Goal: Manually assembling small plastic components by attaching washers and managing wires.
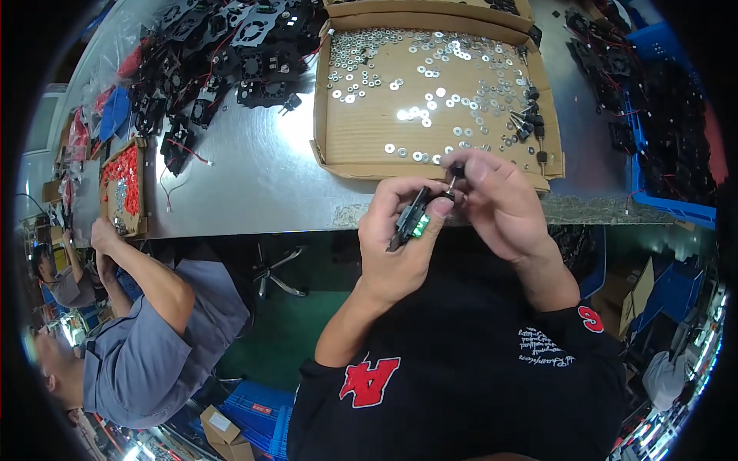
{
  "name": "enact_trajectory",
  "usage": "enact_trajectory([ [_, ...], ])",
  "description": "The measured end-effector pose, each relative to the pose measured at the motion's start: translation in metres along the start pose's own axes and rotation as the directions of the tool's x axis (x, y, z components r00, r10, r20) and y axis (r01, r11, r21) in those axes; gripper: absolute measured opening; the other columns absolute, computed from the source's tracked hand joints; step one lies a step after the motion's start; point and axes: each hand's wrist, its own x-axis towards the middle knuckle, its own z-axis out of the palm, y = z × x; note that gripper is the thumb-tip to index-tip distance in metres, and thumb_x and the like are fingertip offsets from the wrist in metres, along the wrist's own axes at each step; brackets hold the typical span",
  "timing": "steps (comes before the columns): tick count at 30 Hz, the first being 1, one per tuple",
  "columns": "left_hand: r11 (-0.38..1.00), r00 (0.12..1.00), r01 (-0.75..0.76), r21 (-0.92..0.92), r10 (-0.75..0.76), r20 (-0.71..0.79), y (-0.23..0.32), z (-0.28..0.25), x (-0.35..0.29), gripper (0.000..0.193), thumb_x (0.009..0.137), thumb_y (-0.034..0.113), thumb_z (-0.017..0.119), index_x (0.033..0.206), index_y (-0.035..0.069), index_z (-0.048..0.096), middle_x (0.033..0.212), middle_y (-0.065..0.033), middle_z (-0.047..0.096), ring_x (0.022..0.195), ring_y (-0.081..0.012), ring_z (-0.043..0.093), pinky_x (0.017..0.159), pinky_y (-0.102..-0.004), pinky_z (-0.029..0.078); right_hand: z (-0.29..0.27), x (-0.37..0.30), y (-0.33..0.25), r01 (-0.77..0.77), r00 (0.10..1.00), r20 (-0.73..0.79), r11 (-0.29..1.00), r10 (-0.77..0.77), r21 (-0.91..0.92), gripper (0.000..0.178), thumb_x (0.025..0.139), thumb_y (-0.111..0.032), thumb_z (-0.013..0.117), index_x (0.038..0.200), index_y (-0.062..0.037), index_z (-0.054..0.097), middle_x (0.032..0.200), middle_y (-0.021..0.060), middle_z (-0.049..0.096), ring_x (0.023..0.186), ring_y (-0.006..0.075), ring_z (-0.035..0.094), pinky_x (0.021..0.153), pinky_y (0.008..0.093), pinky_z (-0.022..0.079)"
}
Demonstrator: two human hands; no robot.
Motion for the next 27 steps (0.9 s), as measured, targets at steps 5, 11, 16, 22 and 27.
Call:
enact_trajectory([
  [5, 1.000, 1.000, 0.016, -0.021, -0.016, 0.010, -0.003, 0.000, -0.001, 0.021, 0.095, 0.008, 0.069, 0.109, -0.001, 0.057, 0.095, -0.0078, 0.069, 0.081, -0.0112, 0.065, 0.074, -0.0249, 0.053, 0.002, 0.000, 0.000, 0.039, 0.996, -0.077, 0.997, -0.034, 0.060, 0.034, 0.100, -0.021, 0.063, 0.122, 0.0041, 0.064, 0.093, 0.0017, 0.064, 0.082, 0.0077, 0.055, 0.078, 0.0230, 0.046],
  [11, 1.000, 0.999, 0.007, -0.021, -0.006, 0.048, -0.004, -0.002, -0.001, 0.021, 0.095, 0.008, 0.070, 0.109, -0.001, 0.057, 0.095, -0.0081, 0.069, 0.080, -0.0112, 0.065, 0.074, -0.0247, 0.053, 0.000, 0.000, -0.004, 0.064, 0.995, -0.078, 0.997, -0.061, 0.035, 0.037, 0.099, -0.024, 0.064, 0.122, 0.0039, 0.062, 0.102, 0.0047, 0.065, 0.084, 0.0089, 0.057, 0.079, 0.0232, 0.047],
  [16, 1.000, 0.998, 0.011, 0.019, -0.012, 0.069, 0.000, -0.007, -0.003, 0.024, 0.093, 0.004, 0.071, 0.111, -0.002, 0.058, 0.094, -0.0074, 0.070, 0.086, -0.0086, 0.065, 0.075, -0.0233, 0.052, 0.002, -0.005, -0.006, -0.007, 0.999, -0.043, 0.997, 0.004, -0.075, 0.032, 0.096, -0.018, 0.067, 0.119, 0.0028, 0.064, 0.096, 0.0035, 0.065, 0.080, 0.0080, 0.057, 0.075, 0.0235, 0.047],
  [22, 0.999, 0.999, 0.004, 0.032, -0.005, 0.044, -0.004, -0.008, -0.003, 0.024, 0.091, 0.005, 0.073, 0.110, -0.001, 0.059, 0.094, -0.0071, 0.069, 0.082, -0.0080, 0.064, 0.072, -0.0226, 0.051, 0.001, -0.005, -0.011, -0.090, 0.996, -0.008, 0.988, 0.090, -0.122, 0.029, 0.095, -0.015, 0.068, 0.118, 0.0030, 0.064, 0.099, 0.0045, 0.067, 0.084, 0.0094, 0.061, 0.075, 0.0246, 0.051],
  [27, 0.989, 0.990, 0.134, 0.068, -0.137, 0.034, 0.010, -0.010, -0.002, 0.041, 0.086, 0.010, 0.077, 0.117, -0.001, 0.052, 0.096, -0.0041, 0.062, 0.083, -0.0093, 0.060, 0.074, -0.0247, 0.050, 0.008, -0.007, -0.004, 0.069, 0.996, -0.034, 0.924, -0.088, -0.377, 0.031, 0.099, -0.014, 0.063, 0.124, 0.0047, 0.061, 0.105, 0.0090, 0.068, 0.093, 0.0159, 0.068, 0.083, 0.0281, 0.055],
])
